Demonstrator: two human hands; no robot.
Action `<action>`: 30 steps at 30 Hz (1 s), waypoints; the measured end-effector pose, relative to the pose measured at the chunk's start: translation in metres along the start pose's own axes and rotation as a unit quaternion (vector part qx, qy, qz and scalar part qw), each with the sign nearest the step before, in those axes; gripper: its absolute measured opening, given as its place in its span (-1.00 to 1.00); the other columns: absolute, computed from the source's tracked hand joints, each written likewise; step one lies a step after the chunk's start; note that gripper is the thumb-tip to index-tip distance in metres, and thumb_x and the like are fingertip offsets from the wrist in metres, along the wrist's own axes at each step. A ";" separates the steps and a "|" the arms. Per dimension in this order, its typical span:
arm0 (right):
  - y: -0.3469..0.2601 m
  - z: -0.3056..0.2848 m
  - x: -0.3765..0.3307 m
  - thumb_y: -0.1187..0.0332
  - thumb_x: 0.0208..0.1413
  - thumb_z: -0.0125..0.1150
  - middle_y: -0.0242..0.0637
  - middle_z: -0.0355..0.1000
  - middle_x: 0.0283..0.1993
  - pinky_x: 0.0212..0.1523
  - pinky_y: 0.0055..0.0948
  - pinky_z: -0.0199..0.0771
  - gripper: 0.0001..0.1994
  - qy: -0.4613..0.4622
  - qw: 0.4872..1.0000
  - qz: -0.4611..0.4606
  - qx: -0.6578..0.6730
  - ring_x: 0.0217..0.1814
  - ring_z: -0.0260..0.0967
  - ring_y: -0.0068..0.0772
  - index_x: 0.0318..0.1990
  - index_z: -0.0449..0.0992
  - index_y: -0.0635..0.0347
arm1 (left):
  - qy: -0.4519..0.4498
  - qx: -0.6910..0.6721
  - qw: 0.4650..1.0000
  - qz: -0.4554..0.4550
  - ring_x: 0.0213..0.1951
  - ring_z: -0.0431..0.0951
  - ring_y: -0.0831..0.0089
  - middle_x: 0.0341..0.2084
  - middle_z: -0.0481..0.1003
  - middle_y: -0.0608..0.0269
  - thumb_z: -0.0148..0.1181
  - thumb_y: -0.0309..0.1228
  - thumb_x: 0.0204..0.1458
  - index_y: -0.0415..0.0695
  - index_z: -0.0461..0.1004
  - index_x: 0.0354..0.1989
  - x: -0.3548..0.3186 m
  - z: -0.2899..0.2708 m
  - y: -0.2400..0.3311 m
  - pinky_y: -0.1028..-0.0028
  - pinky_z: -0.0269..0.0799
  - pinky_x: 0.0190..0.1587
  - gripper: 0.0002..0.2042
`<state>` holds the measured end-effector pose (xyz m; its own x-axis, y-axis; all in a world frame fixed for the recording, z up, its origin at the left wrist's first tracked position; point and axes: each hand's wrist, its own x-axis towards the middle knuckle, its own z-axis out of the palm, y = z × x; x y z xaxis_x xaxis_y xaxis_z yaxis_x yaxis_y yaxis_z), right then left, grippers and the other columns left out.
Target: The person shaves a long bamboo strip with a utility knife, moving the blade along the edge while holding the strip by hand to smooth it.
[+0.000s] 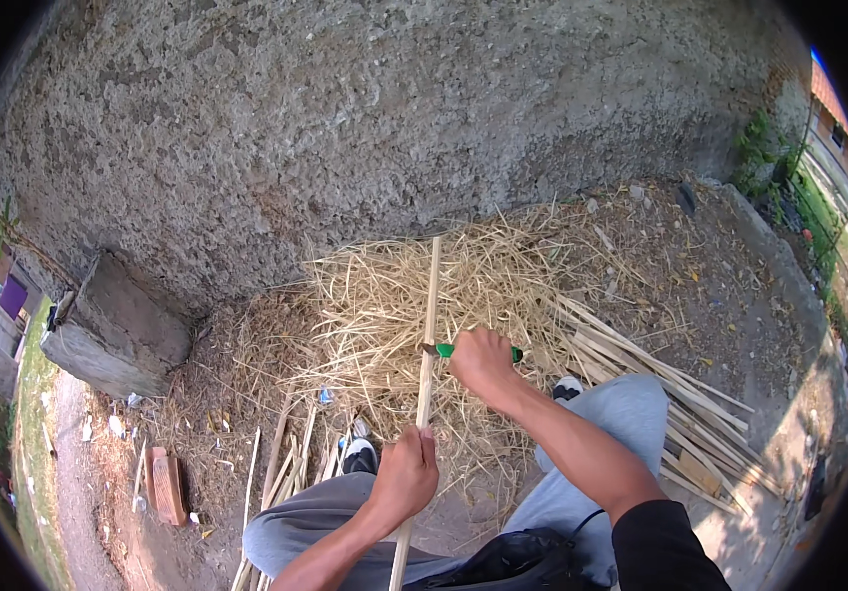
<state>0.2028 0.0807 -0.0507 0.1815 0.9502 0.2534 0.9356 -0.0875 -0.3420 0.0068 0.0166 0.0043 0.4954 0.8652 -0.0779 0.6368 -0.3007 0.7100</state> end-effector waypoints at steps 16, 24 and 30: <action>0.071 -0.009 0.026 0.50 0.02 0.13 0.14 0.49 -0.34 -0.30 0.03 0.47 -0.87 0.013 0.983 0.176 0.044 -0.44 0.49 0.09 -0.41 0.57 0.38 | -0.097 -0.098 0.988 -0.075 -0.62 0.29 0.57 -0.71 0.30 0.33 -0.16 -0.24 0.34 -0.24 0.39 -0.35 -0.034 -0.017 -0.041 0.47 0.26 -0.51 -0.66; -0.009 -0.042 -0.019 0.42 0.00 0.12 0.10 0.52 -0.44 -0.17 0.01 0.45 -0.84 -0.088 0.983 0.101 0.129 -0.29 0.52 0.15 -0.38 0.60 0.28 | -0.042 -0.224 0.969 -0.092 -0.62 0.18 0.68 -0.70 0.24 0.44 -0.23 -0.19 0.37 -0.26 0.41 -0.21 -0.022 -0.010 -0.049 0.58 0.17 -0.53 -0.63; -0.011 -0.020 -0.030 0.49 -0.01 0.05 0.09 0.49 -0.51 -0.32 -0.02 0.42 -0.85 -0.079 0.995 0.037 0.043 -0.40 0.52 0.07 -0.46 0.57 0.29 | -0.005 -0.126 0.991 -0.043 -0.66 0.34 0.50 -0.74 0.33 0.27 -0.20 -0.28 0.35 -0.26 0.39 -0.26 -0.020 0.011 -0.042 0.42 0.25 -0.56 -0.69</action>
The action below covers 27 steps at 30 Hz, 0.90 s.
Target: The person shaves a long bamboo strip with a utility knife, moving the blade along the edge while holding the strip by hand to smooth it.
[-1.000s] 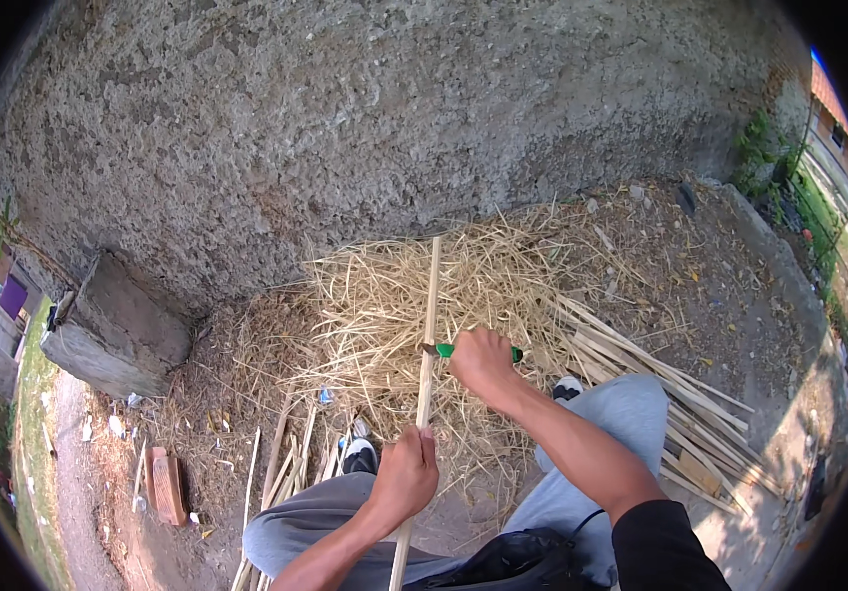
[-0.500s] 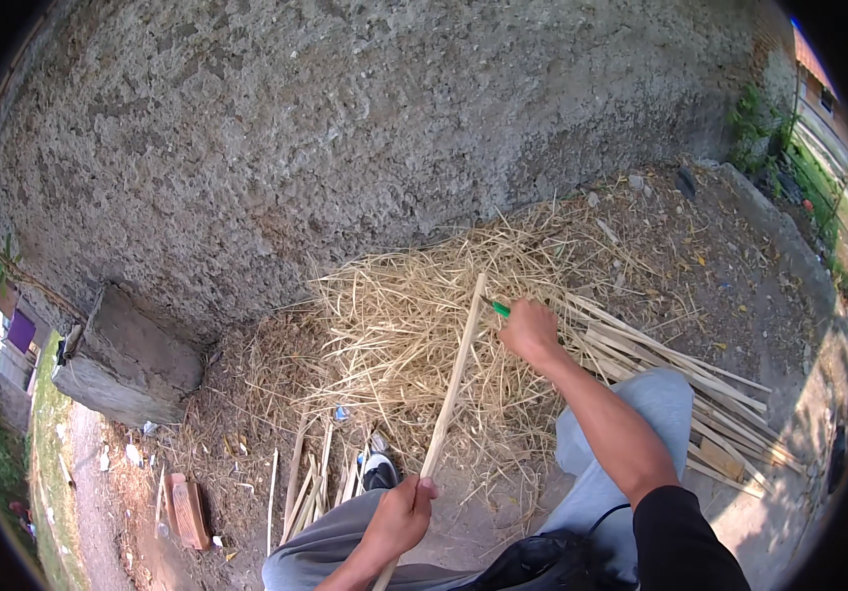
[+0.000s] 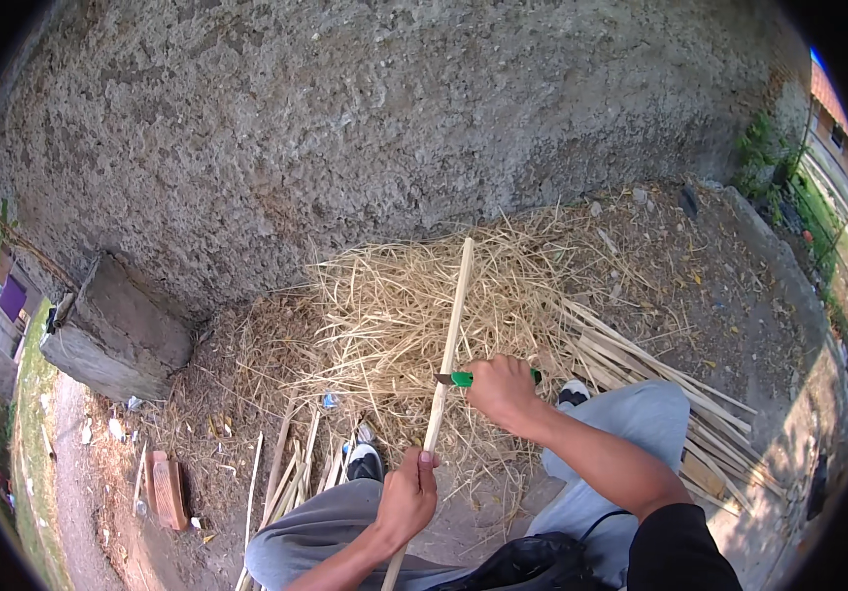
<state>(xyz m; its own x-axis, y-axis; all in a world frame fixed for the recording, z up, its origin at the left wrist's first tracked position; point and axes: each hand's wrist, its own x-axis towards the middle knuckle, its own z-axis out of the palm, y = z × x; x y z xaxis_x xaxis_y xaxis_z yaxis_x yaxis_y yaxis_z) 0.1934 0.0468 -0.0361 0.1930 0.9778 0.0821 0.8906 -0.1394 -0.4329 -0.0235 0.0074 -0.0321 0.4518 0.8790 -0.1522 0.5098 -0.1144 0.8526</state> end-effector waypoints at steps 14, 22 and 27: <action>0.066 0.028 0.047 0.49 0.07 0.06 0.06 0.52 -0.39 -0.42 -0.08 0.48 -0.82 0.013 0.993 0.081 -0.087 -0.38 0.54 -0.04 -0.44 0.59 0.34 | -0.071 0.092 0.993 0.001 -0.66 0.49 0.13 -0.73 0.41 0.05 -0.11 -0.34 0.30 -0.26 0.37 -0.31 -0.036 -0.002 0.004 0.27 0.35 -0.54 -0.77; 0.118 0.028 0.059 0.47 0.06 0.10 0.07 0.55 -0.28 -0.38 -0.14 0.54 -0.83 0.055 0.975 0.182 -0.111 -0.28 0.56 -0.05 -0.36 0.63 0.30 | -0.145 0.130 0.978 -0.070 -0.28 0.52 -0.23 -0.40 0.49 -0.30 -0.02 -0.36 0.22 -0.25 0.39 -0.07 -0.058 -0.004 -0.010 0.00 0.41 -0.29 -0.77; 0.178 0.020 0.055 0.47 0.05 0.11 0.11 0.54 -0.24 -0.21 -0.10 0.55 -0.84 0.060 0.960 0.251 -0.108 -0.20 0.56 0.02 -0.32 0.62 0.29 | -0.115 0.069 0.990 0.038 -0.48 0.46 -0.32 -0.61 0.42 -0.32 -0.11 -0.35 0.27 -0.24 0.37 -0.20 -0.070 -0.009 0.011 -0.06 0.31 -0.48 -0.79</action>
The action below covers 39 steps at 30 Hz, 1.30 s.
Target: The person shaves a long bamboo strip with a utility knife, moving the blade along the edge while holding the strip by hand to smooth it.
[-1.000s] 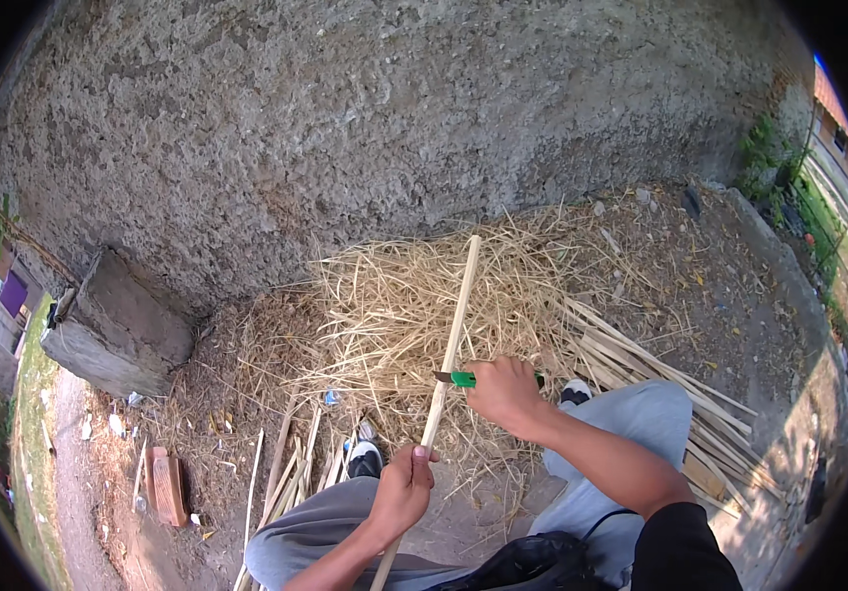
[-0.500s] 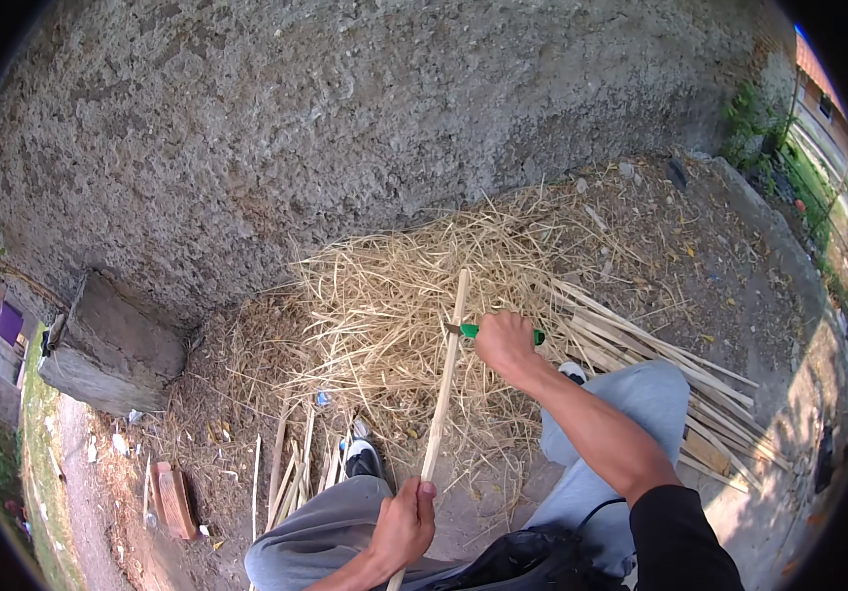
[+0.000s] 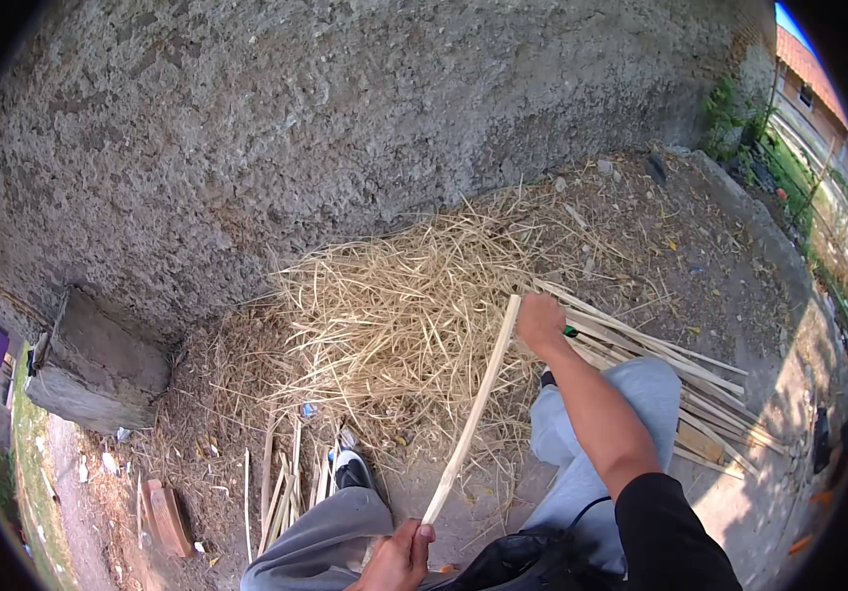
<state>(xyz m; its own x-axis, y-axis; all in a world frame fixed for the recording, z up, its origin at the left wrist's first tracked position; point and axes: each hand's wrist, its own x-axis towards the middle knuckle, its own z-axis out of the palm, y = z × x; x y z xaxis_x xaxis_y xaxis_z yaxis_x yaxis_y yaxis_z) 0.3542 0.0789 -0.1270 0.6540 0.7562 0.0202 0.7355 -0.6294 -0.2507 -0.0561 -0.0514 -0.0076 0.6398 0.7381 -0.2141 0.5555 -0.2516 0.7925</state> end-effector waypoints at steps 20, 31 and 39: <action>-0.073 -0.169 -0.101 0.62 -0.30 0.27 -0.36 0.43 0.13 -0.50 -0.37 0.54 -0.50 0.155 0.869 -0.430 0.189 -0.43 0.56 -0.33 -0.06 0.58 0.08 | 0.011 0.157 0.987 0.031 -0.61 0.50 0.15 -0.71 0.42 0.06 -0.04 -0.42 0.25 -0.20 0.41 -0.27 0.050 -0.099 0.038 0.24 0.34 -0.53 -0.86; -0.077 -0.180 -0.103 0.43 -0.11 0.36 -0.33 0.52 -0.40 -0.45 -0.31 0.42 -0.81 0.058 0.832 -0.441 0.330 -0.44 0.49 -0.31 -0.27 0.64 0.05 | 0.334 0.612 0.682 0.221 -0.04 0.49 0.22 -0.26 0.52 0.14 0.19 -0.49 0.02 -0.09 0.47 -0.24 0.085 -0.162 0.179 0.22 0.26 0.07 -0.86; -0.103 -0.181 -0.119 0.28 0.03 0.43 -0.36 0.48 -0.60 -0.62 -0.53 0.22 -0.78 -0.005 0.771 -0.321 0.550 -0.62 0.28 -0.71 -0.32 0.63 0.27 | 0.399 0.115 0.855 0.311 0.13 0.38 0.19 0.03 0.38 0.01 0.15 -0.49 0.13 -0.22 0.30 0.05 0.107 -0.090 0.114 0.23 0.31 0.15 -0.68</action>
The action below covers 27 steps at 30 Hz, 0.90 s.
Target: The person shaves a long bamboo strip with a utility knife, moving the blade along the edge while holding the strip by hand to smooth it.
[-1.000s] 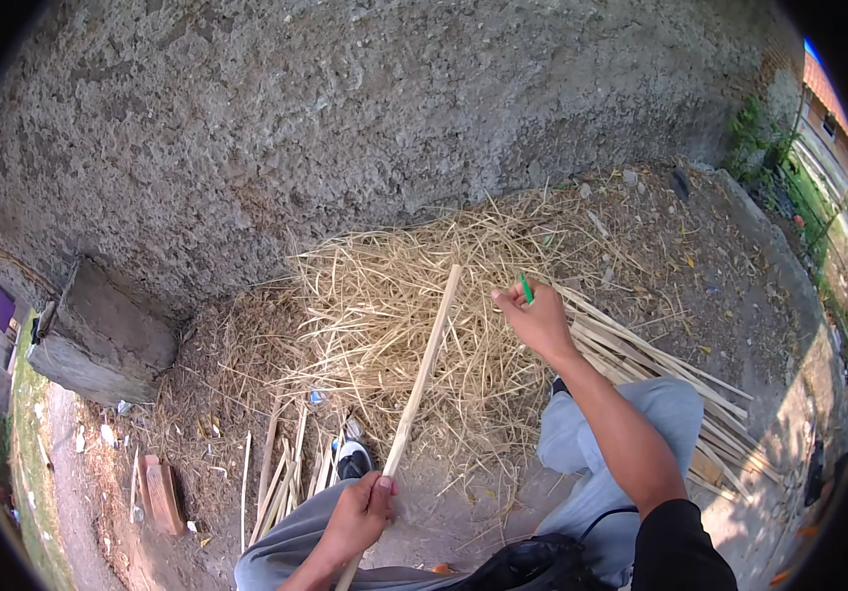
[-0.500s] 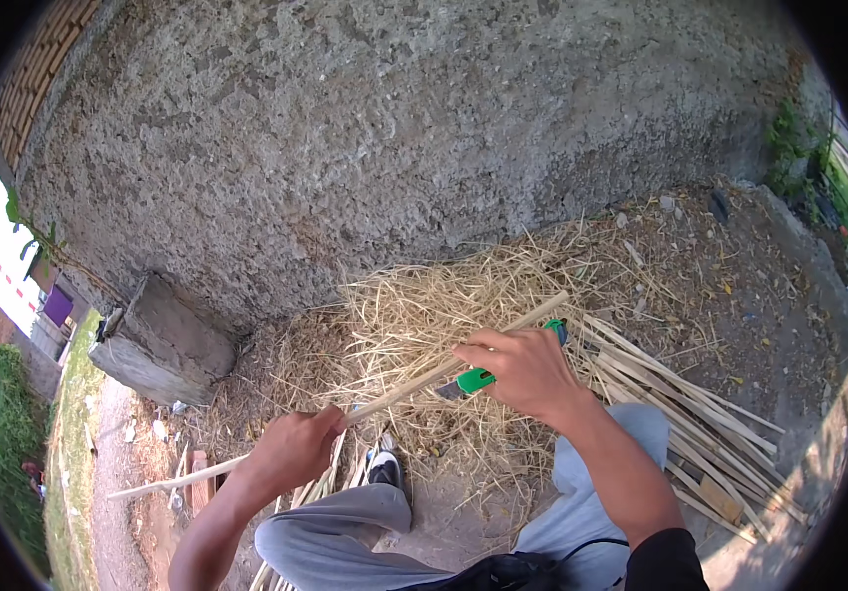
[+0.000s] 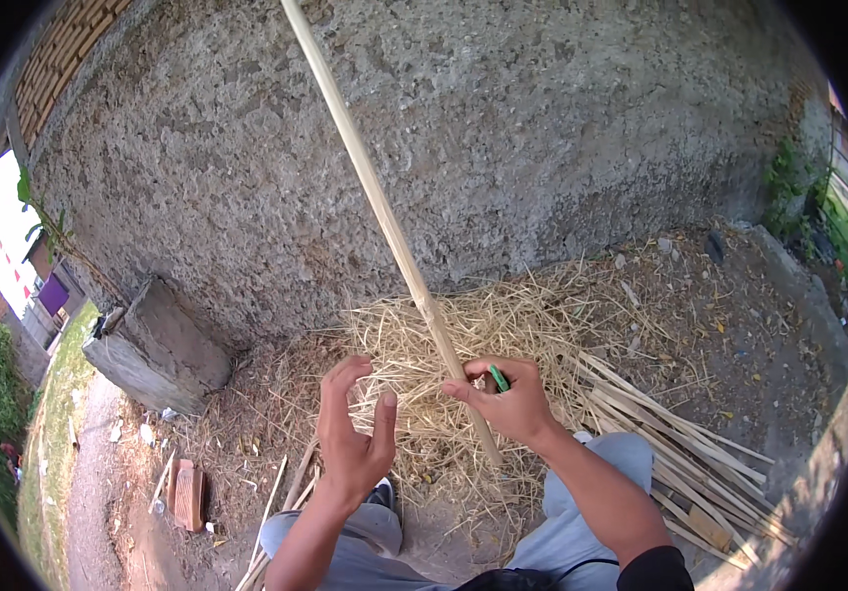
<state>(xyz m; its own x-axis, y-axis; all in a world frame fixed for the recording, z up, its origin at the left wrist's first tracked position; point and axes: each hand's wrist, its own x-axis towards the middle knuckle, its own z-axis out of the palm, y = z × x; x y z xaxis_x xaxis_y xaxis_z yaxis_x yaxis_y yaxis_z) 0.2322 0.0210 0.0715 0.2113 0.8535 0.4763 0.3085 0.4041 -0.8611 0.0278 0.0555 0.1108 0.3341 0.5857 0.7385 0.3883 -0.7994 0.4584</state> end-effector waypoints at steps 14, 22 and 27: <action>0.036 0.046 -0.009 0.22 0.07 0.40 -0.48 0.45 -0.60 -0.69 -0.60 0.02 -0.75 -0.010 0.991 0.114 0.063 -0.70 0.06 -0.81 -0.28 0.65 0.26 | -0.106 -0.311 0.870 -0.367 -0.62 0.16 0.77 -0.56 0.30 0.47 -0.05 -0.32 0.32 -0.25 0.33 0.00 -0.129 0.053 -0.009 0.68 0.10 -0.60 -0.75; 0.038 -0.009 0.026 0.18 0.19 0.24 -0.15 0.56 -0.15 -0.71 -0.68 0.04 -0.51 0.117 0.932 0.243 0.243 -0.73 0.01 -0.80 0.10 0.43 0.44 | -0.159 -0.206 0.901 -0.347 -0.62 0.24 0.74 -0.62 0.35 0.44 0.02 -0.38 0.27 -0.27 0.45 -0.02 -0.157 0.027 -0.013 0.64 0.15 -0.58 -0.76; 0.046 -0.013 0.028 0.28 0.19 0.23 -0.26 0.57 -0.25 -0.71 -0.69 0.02 -0.68 0.127 0.933 0.287 0.179 -0.73 0.04 -0.80 -0.02 0.51 0.35 | -0.157 -0.100 0.951 -0.246 -0.72 0.34 0.51 -0.72 0.39 0.15 0.14 -0.46 0.17 -0.31 0.47 -0.21 -0.165 0.024 -0.024 0.46 0.21 -0.64 -0.86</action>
<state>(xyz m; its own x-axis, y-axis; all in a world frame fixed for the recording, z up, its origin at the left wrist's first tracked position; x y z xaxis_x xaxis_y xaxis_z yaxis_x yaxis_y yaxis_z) 0.2640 0.0595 0.0481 0.4731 0.8760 -0.0937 -0.2419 0.0269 -0.9699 -0.0162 -0.0187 -0.0340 0.4069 0.8815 0.2394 0.4033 -0.4085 0.8188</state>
